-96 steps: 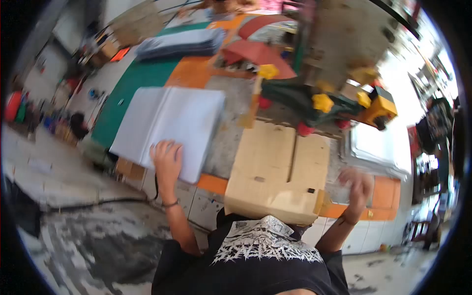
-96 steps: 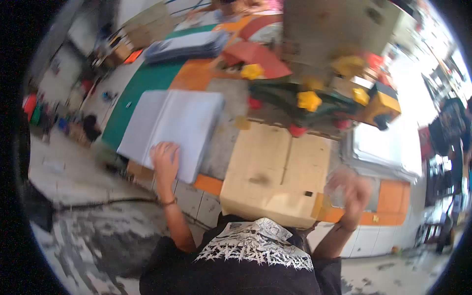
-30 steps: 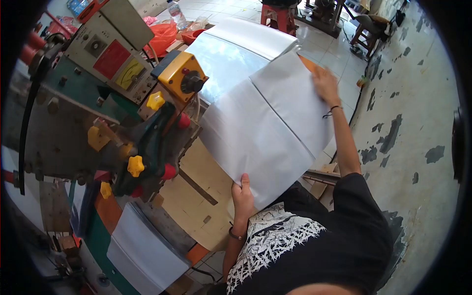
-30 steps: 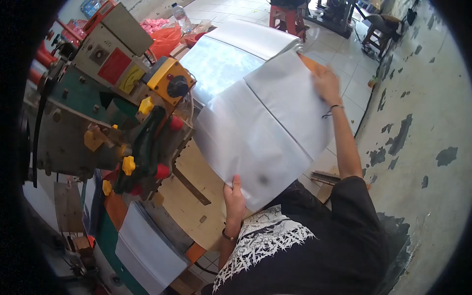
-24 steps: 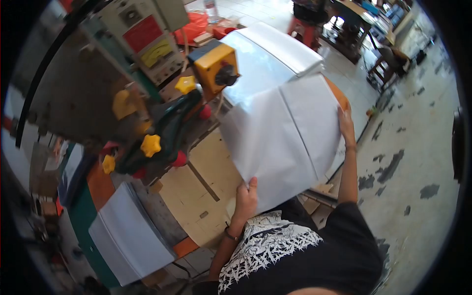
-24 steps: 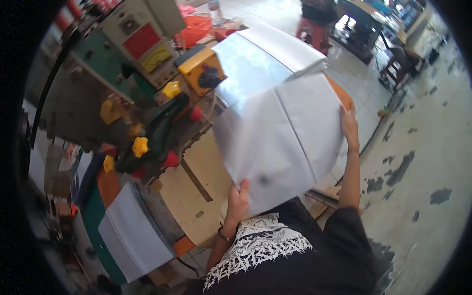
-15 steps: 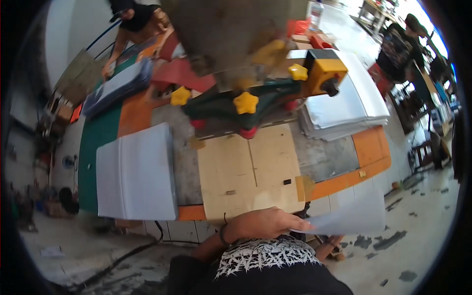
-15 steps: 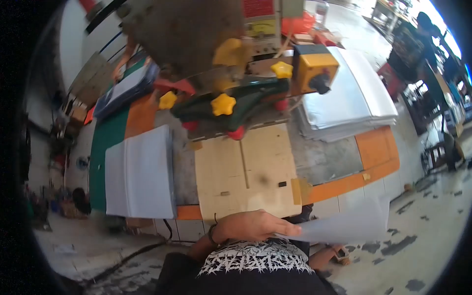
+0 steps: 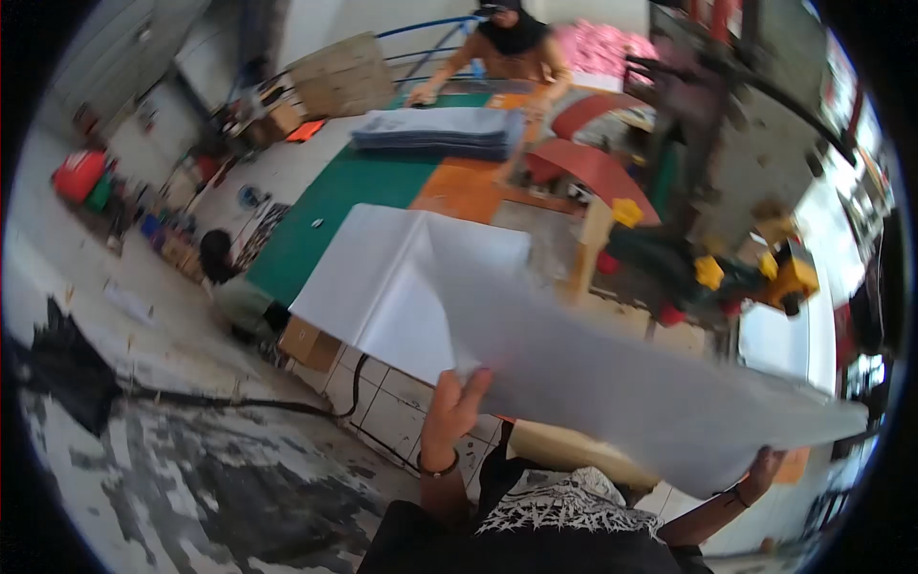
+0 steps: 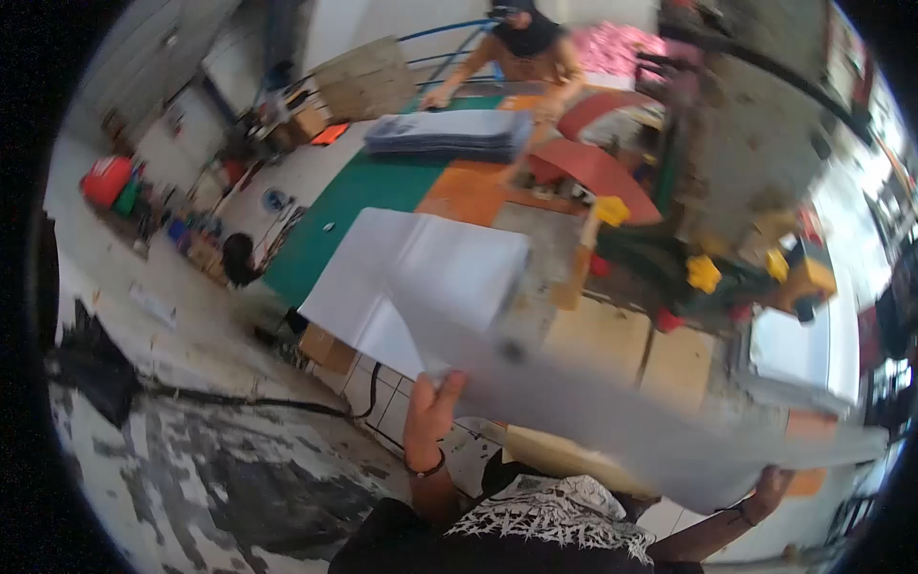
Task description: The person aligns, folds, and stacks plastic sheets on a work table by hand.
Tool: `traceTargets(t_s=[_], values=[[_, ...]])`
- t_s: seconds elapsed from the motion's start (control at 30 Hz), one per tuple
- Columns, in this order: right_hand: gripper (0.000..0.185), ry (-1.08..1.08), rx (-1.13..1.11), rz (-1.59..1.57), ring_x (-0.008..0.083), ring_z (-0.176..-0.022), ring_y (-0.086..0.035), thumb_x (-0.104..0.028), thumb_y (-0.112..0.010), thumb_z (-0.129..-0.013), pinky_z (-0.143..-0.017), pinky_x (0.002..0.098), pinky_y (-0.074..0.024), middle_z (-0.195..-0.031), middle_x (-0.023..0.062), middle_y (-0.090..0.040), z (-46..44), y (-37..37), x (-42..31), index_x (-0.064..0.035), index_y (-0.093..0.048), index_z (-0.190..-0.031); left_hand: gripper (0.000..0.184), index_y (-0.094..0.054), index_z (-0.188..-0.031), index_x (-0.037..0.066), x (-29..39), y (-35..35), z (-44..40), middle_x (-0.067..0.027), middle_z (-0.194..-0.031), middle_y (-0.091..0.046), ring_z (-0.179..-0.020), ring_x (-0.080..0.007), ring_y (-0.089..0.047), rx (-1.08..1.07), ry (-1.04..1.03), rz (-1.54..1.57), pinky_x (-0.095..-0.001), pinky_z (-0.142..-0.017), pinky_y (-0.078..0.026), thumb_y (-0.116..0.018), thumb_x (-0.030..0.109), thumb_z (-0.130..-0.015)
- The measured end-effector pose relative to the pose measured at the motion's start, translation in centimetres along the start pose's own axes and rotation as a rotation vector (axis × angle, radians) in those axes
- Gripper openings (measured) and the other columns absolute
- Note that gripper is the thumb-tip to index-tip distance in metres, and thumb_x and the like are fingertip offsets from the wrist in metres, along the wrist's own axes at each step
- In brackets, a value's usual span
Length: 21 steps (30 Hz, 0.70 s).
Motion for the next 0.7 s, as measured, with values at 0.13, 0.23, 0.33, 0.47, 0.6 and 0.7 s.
traceTargets(t_s=[0.13, 0.23, 0.33, 0.47, 0.6, 0.7], values=[[0.040, 0.131, -0.472, -0.074, 0.0123, -0.083, -0.061, -0.023, -0.075, -0.085, -0.068, 0.0284, -0.0502, -0.096, 0.0054, -0.065, -1.5, -13.7, -4.2, 0.0045, -0.063, -0.110, 0.039, -0.063, -0.114, -0.006, 2.1, 10.4, 1.0, -0.0107, -0.099, -0.069, -0.088, -0.0173, -0.060, 0.367, 0.029, -0.239, -0.0329, -0.081, -0.048, -0.056, 0.030, -0.102], [0.036, 0.156, -0.629, -0.212, 0.0110, -0.079, -0.060, -0.021, -0.075, -0.086, -0.065, 0.0269, -0.0490, -0.091, 0.0030, -0.065, 1.2, -26.0, -10.5, 0.0034, -0.063, -0.109, 0.040, -0.058, -0.124, -0.007, 6.2, 17.0, -0.9, -0.0158, -0.113, -0.066, -0.101, -0.0218, -0.061, 0.692, -0.149, -0.289, -0.0338, -0.090, -0.046, -0.049, 0.027, -0.105], [0.028, 0.049, -0.701, -0.241, 0.0080, -0.072, -0.057, -0.021, -0.070, -0.092, -0.061, 0.0251, -0.0459, -0.082, -0.0010, -0.063, 4.5, -36.3, -13.8, 0.0012, -0.064, -0.108, 0.044, -0.058, -0.119, -0.011, 6.5, 25.1, -5.8, -0.0243, -0.106, -0.068, -0.095, -0.0338, -0.065, 0.757, -0.195, -0.571, -0.0392, -0.086, -0.049, -0.051, 0.030, -0.103], [0.030, -0.043, -0.837, -0.205, 0.0053, -0.071, -0.055, -0.028, -0.063, -0.098, -0.059, 0.0228, -0.0423, -0.085, -0.0015, -0.062, 8.1, -46.8, -12.7, 0.0007, -0.063, -0.108, 0.045, -0.062, -0.115, -0.009, 6.1, 31.1, -14.7, -0.0298, -0.103, -0.067, -0.096, -0.0444, -0.064, 0.679, -0.238, -0.958, -0.0483, -0.085, -0.050, -0.058, 0.032, -0.096], [0.037, -0.305, -1.013, -0.173, 0.0157, -0.068, -0.067, -0.031, -0.060, -0.099, -0.048, 0.0305, -0.0566, -0.086, 0.0112, -0.067, 10.6, -53.3, -6.0, 0.0049, -0.057, -0.109, 0.042, -0.065, -0.117, 0.000, -7.8, 35.7, -20.6, -0.0238, -0.111, -0.068, -0.102, -0.0429, -0.063, 0.384, 0.175, -1.215, -0.0494, -0.089, -0.050, -0.066, 0.032, -0.090], [0.037, -0.411, -1.012, -0.178, 0.0175, -0.071, -0.069, -0.029, -0.059, -0.099, -0.048, 0.0309, -0.0579, -0.092, 0.0134, -0.068, 11.6, -53.9, -1.9, 0.0057, -0.055, -0.112, 0.042, -0.067, -0.118, 0.007, -14.2, 36.0, -19.9, -0.0182, -0.129, -0.061, -0.119, -0.0379, -0.057, 0.355, 0.332, -1.216, -0.0441, -0.095, -0.049, -0.073, 0.032, -0.085]])
Point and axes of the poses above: each hand's wrist, its own z-axis away from the middle knuckle, its own y-axis out of the back of the hand, x = y × z, the point moved 8 cm from there along -z, towards the middle knuckle
